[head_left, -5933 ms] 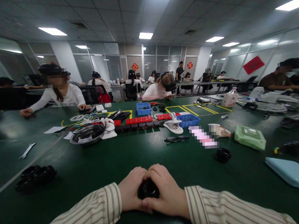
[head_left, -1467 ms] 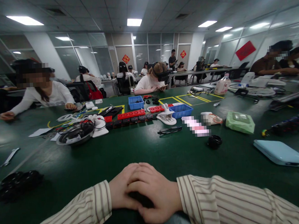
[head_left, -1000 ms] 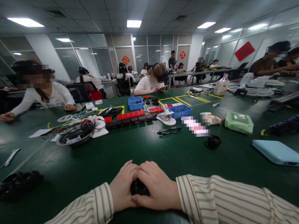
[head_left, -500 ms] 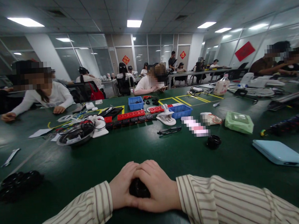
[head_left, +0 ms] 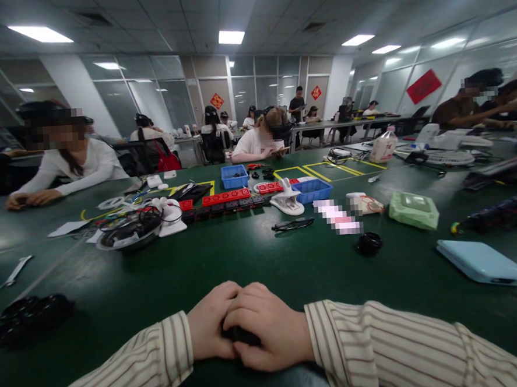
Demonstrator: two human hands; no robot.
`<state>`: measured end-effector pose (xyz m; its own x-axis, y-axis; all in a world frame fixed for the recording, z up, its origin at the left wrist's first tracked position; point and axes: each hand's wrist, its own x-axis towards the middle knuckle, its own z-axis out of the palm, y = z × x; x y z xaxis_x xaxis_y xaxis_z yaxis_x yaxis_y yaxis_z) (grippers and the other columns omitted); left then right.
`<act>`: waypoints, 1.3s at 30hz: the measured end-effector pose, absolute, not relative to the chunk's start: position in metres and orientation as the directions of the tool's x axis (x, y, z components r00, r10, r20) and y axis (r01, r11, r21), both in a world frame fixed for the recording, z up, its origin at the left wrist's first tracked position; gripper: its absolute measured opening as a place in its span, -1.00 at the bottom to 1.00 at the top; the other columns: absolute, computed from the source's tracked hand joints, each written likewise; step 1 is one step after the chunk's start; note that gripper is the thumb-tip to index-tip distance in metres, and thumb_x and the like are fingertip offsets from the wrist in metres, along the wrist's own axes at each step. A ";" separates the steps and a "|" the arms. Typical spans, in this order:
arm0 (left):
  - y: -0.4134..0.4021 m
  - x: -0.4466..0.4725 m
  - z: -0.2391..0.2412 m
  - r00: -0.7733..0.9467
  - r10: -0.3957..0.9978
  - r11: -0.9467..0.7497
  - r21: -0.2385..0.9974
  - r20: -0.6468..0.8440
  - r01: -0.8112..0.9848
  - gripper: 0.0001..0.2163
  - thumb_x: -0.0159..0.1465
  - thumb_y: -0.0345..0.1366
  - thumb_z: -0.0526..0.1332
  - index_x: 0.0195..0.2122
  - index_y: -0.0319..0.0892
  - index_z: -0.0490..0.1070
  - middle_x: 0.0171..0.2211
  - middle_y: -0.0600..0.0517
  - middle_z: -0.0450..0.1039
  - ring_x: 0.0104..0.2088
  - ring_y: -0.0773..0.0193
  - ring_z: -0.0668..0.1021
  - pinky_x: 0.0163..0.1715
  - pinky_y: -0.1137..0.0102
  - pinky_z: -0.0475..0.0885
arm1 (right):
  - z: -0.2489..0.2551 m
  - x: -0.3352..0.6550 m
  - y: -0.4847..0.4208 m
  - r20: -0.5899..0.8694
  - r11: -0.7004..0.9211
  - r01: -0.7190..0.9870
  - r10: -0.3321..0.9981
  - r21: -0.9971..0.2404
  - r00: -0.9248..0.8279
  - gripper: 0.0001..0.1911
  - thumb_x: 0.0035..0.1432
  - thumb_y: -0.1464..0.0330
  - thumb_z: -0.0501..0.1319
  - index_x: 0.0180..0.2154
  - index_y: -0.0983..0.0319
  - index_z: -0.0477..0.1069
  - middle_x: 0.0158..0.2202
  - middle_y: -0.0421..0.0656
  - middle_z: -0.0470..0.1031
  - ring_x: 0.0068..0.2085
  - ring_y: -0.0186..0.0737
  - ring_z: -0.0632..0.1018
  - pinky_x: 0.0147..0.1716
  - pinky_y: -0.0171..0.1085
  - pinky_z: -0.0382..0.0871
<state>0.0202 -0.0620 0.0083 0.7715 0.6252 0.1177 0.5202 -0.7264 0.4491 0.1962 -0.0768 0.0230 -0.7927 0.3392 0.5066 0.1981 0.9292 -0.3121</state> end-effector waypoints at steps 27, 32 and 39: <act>-0.065 0.022 0.010 0.744 0.643 -0.723 0.461 0.180 0.514 -0.68 -0.10 -0.25 0.27 -0.28 -0.16 0.37 -0.26 -0.01 0.27 -0.22 0.15 0.34 -0.14 0.24 0.31 | 0.022 0.196 -0.077 0.545 0.877 0.297 0.469 -0.377 -0.694 -0.79 -0.04 0.30 0.14 -0.32 0.25 0.26 -0.32 -0.15 0.35 -0.26 -0.24 0.32 -0.27 -0.25 0.16; -0.058 0.020 0.012 0.771 0.619 -0.708 0.531 0.149 0.466 -0.55 -0.16 -0.29 0.32 -0.17 -0.11 0.35 -0.17 0.00 0.23 -0.13 0.12 0.31 -0.09 0.25 0.29 | 0.022 0.196 -0.076 0.633 0.931 0.117 0.324 -0.346 -0.703 -0.79 -0.08 0.38 0.02 -0.31 0.25 0.25 -0.32 -0.12 0.38 -0.23 -0.24 0.36 -0.20 -0.23 0.19; -0.058 0.018 0.009 0.767 0.615 -0.732 0.492 0.181 0.471 -0.33 -0.14 -0.02 0.32 0.01 -0.13 0.21 -0.08 -0.05 0.24 -0.07 0.06 0.31 0.03 0.15 0.19 | 0.026 0.196 -0.078 0.589 0.934 0.117 0.307 -0.337 -0.748 -0.71 -0.08 0.34 0.03 -0.23 0.25 0.23 -0.23 -0.09 0.37 -0.14 -0.20 0.33 -0.08 -0.15 0.13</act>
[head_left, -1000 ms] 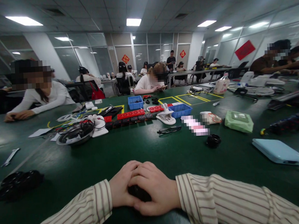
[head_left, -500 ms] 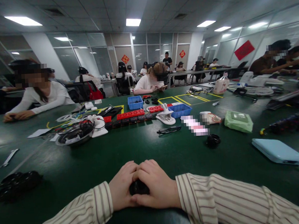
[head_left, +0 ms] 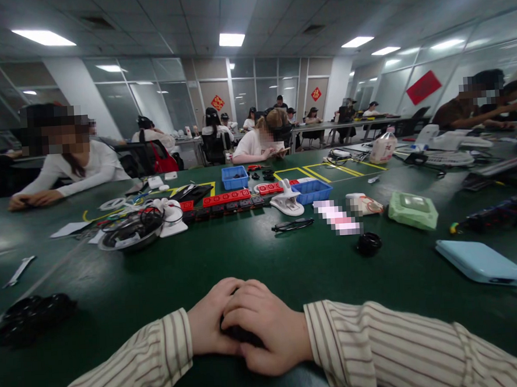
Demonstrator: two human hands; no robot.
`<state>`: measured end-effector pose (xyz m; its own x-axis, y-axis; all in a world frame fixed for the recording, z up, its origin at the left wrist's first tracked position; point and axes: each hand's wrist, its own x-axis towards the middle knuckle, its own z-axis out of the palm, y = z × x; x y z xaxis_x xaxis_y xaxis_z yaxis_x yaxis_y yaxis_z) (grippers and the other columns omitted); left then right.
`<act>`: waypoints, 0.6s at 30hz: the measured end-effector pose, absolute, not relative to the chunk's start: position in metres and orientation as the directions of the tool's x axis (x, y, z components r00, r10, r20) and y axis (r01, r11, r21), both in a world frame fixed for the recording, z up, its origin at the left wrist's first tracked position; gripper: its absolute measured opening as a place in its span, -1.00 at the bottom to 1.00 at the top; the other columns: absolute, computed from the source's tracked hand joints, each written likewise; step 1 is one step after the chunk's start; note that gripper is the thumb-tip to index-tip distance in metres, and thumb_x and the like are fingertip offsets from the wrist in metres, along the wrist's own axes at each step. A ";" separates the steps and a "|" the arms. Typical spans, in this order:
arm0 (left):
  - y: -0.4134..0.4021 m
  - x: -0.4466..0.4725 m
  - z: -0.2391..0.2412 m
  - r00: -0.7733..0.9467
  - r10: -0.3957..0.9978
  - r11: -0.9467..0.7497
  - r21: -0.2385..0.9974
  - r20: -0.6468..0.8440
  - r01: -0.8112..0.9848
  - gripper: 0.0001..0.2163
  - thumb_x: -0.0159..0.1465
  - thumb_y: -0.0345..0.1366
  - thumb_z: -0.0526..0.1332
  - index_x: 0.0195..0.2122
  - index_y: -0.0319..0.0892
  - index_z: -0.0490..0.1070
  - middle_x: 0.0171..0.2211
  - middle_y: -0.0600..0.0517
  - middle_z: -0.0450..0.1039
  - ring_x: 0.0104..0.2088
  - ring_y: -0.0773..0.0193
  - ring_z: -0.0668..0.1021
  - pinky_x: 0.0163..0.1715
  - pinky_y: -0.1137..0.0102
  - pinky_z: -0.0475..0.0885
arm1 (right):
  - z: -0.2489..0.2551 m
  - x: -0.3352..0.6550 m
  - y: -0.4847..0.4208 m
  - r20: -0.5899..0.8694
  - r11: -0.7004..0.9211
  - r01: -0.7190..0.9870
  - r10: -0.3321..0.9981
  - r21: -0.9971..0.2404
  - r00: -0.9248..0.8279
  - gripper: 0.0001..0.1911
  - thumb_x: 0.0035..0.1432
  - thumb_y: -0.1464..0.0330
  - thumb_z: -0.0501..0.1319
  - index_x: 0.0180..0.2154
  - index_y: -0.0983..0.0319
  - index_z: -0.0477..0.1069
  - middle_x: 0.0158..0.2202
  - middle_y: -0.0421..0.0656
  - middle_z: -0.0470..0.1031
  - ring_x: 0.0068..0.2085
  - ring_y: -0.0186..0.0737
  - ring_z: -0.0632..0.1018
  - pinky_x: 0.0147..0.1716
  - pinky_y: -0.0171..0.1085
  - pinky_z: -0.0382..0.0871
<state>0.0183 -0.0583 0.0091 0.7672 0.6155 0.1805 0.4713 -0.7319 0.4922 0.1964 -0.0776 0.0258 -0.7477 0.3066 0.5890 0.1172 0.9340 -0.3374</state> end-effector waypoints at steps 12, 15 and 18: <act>-0.069 0.025 0.012 0.704 0.683 -0.719 0.351 0.195 0.600 -0.60 -0.09 -0.14 0.26 -0.22 -0.16 0.33 -0.27 0.00 0.33 -0.20 0.14 0.39 0.10 0.01 0.01 | 0.022 0.195 -0.078 0.448 0.809 0.441 0.584 -0.389 -0.677 -0.67 -0.08 0.17 0.22 -0.32 0.25 0.26 -0.32 -0.15 0.32 -0.29 -0.23 0.29 -0.28 -0.24 0.14; -0.066 0.022 0.012 0.736 0.660 -0.726 0.379 0.150 0.574 -0.63 -0.08 -0.16 0.26 -0.24 -0.15 0.34 -0.24 0.01 0.32 -0.17 0.15 0.38 0.11 0.05 0.01 | 0.024 0.196 -0.078 0.471 0.852 0.362 0.513 -0.377 -0.717 -0.71 -0.07 0.26 0.20 -0.28 0.24 0.27 -0.27 -0.14 0.33 -0.25 -0.23 0.29 -0.25 -0.24 0.15; -0.065 0.022 0.014 0.761 0.638 -0.733 0.396 0.119 0.553 -0.63 -0.09 -0.22 0.26 -0.21 -0.13 0.33 -0.20 0.02 0.31 -0.13 0.13 0.36 0.12 0.06 -0.01 | 0.023 0.196 -0.077 0.502 0.885 0.289 0.448 -0.365 -0.740 -0.80 -0.07 0.34 0.13 -0.31 0.25 0.30 -0.28 -0.14 0.35 -0.25 -0.22 0.30 -0.25 -0.24 0.17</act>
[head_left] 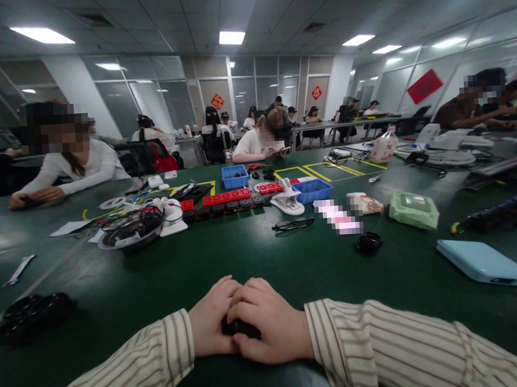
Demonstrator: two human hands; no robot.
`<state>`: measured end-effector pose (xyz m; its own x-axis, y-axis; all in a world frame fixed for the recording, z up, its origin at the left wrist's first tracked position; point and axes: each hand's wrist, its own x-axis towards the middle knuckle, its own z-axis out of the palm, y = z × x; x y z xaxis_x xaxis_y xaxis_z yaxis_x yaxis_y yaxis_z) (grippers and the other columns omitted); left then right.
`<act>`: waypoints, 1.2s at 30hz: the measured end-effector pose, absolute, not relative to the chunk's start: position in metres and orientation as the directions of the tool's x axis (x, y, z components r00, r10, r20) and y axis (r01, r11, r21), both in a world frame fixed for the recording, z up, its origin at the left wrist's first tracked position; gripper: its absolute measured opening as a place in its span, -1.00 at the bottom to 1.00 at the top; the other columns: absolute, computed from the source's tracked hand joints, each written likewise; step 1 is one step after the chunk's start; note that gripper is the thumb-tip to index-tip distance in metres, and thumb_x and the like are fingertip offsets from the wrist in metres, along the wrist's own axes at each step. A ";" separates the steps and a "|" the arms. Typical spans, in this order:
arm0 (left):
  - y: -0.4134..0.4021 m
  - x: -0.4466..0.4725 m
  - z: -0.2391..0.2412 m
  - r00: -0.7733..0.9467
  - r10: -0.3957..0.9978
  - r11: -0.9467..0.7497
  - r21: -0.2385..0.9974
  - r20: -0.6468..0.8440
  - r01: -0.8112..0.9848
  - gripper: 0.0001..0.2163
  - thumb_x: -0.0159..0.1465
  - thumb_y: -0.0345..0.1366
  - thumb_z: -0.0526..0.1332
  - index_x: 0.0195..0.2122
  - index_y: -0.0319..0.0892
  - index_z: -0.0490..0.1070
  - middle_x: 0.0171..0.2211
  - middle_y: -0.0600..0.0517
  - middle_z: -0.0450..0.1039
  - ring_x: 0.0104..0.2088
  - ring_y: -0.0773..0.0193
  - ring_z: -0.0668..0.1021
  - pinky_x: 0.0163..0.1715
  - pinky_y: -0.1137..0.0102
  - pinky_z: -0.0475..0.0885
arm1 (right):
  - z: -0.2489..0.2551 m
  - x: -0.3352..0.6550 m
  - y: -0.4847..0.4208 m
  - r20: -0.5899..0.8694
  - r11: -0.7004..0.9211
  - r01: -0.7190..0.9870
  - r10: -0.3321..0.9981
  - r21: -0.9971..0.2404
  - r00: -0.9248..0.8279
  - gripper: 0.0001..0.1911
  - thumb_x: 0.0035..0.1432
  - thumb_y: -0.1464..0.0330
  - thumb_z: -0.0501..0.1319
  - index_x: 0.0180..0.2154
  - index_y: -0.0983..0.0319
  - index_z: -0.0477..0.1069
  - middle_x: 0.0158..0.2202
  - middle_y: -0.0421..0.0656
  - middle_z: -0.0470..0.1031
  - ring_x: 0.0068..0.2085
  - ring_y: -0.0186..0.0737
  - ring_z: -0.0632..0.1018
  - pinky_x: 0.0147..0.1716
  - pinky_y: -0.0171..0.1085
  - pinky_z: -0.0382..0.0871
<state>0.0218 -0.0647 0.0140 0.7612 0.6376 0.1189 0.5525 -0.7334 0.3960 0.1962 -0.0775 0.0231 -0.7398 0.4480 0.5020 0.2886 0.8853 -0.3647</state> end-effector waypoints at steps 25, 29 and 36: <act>-0.072 0.028 0.010 0.670 0.717 -0.683 0.383 0.192 0.622 -0.68 -0.10 -0.24 0.26 -0.29 -0.17 0.34 -0.28 0.00 0.32 -0.19 0.13 0.37 0.08 0.04 0.05 | 0.023 0.195 -0.078 0.448 0.801 0.382 0.581 -0.461 -0.679 -0.78 -0.12 0.31 0.18 -0.36 0.24 0.26 -0.32 -0.14 0.31 -0.28 -0.23 0.31 -0.29 -0.25 0.18; -0.063 0.024 0.012 0.718 0.677 -0.697 0.452 0.161 0.557 -0.64 -0.15 -0.23 0.33 -0.29 -0.17 0.37 -0.25 0.00 0.27 -0.19 0.13 0.35 -0.06 0.16 0.25 | 0.022 0.196 -0.077 0.531 0.887 0.219 0.425 -0.407 -0.733 -0.77 -0.16 0.40 0.07 -0.33 0.24 0.26 -0.31 -0.13 0.36 -0.23 -0.21 0.34 -0.22 -0.21 0.19; -0.058 0.020 0.011 0.736 0.664 -0.689 0.486 0.130 0.537 -0.42 -0.14 -0.09 0.34 -0.08 -0.14 0.28 -0.12 -0.04 0.23 -0.10 0.07 0.31 -0.04 0.17 0.25 | 0.024 0.195 -0.077 0.525 0.934 0.127 0.296 -0.333 -0.798 -0.68 -0.15 0.41 0.03 -0.24 0.26 0.24 -0.24 -0.10 0.37 -0.17 -0.22 0.35 -0.08 -0.18 0.16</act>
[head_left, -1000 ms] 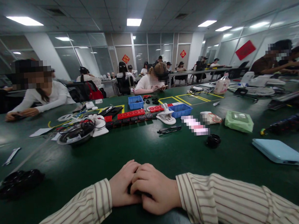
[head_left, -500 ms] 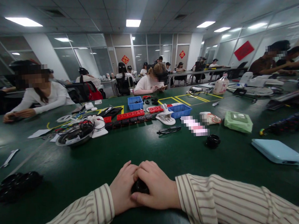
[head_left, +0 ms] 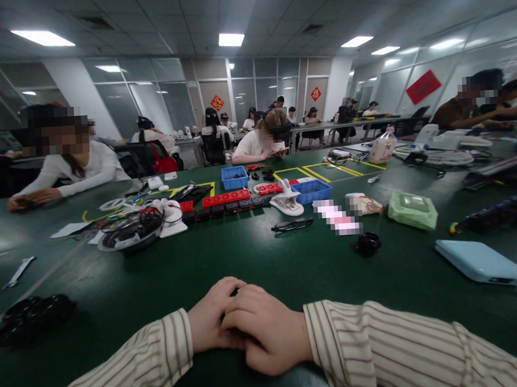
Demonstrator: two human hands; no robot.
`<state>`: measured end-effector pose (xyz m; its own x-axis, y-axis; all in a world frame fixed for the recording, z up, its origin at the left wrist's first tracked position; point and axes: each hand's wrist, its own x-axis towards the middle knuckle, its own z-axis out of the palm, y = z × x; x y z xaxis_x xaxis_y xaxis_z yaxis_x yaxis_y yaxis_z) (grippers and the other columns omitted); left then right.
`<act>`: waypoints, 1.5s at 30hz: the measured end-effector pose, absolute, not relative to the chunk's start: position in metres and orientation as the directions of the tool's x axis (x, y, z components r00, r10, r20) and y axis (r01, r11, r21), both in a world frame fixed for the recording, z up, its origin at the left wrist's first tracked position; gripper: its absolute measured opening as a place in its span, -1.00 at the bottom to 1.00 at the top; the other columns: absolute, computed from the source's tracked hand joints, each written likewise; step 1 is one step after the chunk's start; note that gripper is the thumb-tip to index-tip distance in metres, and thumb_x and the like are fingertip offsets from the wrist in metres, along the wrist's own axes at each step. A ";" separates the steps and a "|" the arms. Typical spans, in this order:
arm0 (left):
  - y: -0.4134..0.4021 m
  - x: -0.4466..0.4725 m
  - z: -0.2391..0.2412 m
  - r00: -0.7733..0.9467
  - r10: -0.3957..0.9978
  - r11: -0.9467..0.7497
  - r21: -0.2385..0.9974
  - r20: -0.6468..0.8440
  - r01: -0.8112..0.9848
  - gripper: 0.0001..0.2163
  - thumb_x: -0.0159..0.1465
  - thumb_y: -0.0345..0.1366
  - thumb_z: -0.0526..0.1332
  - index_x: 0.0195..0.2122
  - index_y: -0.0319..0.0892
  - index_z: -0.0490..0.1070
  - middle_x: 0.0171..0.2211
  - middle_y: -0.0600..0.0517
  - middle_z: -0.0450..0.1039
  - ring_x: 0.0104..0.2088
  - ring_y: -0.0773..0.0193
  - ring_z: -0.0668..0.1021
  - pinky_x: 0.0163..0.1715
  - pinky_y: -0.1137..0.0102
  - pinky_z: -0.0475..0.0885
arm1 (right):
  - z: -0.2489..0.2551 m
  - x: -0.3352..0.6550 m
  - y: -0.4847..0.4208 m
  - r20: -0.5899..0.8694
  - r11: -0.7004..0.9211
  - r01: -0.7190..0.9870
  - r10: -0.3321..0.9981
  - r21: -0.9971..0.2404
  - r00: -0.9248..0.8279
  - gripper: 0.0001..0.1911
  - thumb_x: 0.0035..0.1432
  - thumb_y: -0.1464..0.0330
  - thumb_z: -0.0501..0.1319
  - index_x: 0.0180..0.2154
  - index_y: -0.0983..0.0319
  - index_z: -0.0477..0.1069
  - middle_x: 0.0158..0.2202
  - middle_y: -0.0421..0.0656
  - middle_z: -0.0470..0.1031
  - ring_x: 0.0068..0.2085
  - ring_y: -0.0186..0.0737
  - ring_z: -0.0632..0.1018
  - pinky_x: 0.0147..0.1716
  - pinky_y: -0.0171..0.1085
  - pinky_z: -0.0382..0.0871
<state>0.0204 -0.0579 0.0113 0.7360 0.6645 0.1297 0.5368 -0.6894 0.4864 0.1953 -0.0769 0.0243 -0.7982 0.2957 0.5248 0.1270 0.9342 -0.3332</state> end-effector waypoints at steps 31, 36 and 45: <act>-0.063 0.022 0.011 0.742 0.645 -0.725 0.452 0.184 0.519 -0.28 -0.15 -0.04 0.31 0.04 -0.15 0.15 -0.05 -0.07 0.23 -0.05 0.03 0.29 0.07 0.09 0.09 | 0.027 0.197 -0.079 0.615 0.935 0.108 0.306 -0.337 -0.727 -0.67 -0.10 0.32 0.03 -0.22 0.24 0.23 -0.24 -0.11 0.40 -0.13 -0.20 0.37 0.01 -0.11 0.08; -0.069 0.026 0.012 0.667 0.723 -0.666 0.442 0.181 0.601 -0.33 -0.23 0.11 0.29 -0.14 -0.20 0.28 -0.18 -0.09 0.29 -0.15 0.02 0.35 0.02 0.04 0.14 | 0.024 0.196 -0.080 0.601 0.864 0.316 0.501 -0.393 -0.623 -0.57 -0.10 0.09 0.16 -0.27 0.27 0.25 -0.30 -0.09 0.36 -0.25 -0.17 0.34 -0.23 -0.17 0.19; -0.067 0.024 0.008 0.692 0.704 -0.684 0.418 0.162 0.598 -0.69 -0.07 -0.14 0.26 -0.32 -0.18 0.35 -0.31 0.00 0.30 -0.26 0.14 0.37 -0.09 0.16 0.27 | 0.023 0.197 -0.079 0.521 0.854 0.289 0.499 -0.433 -0.692 -0.71 -0.05 0.32 0.10 -0.22 0.26 0.23 -0.23 -0.08 0.33 -0.21 -0.19 0.32 -0.22 -0.20 0.20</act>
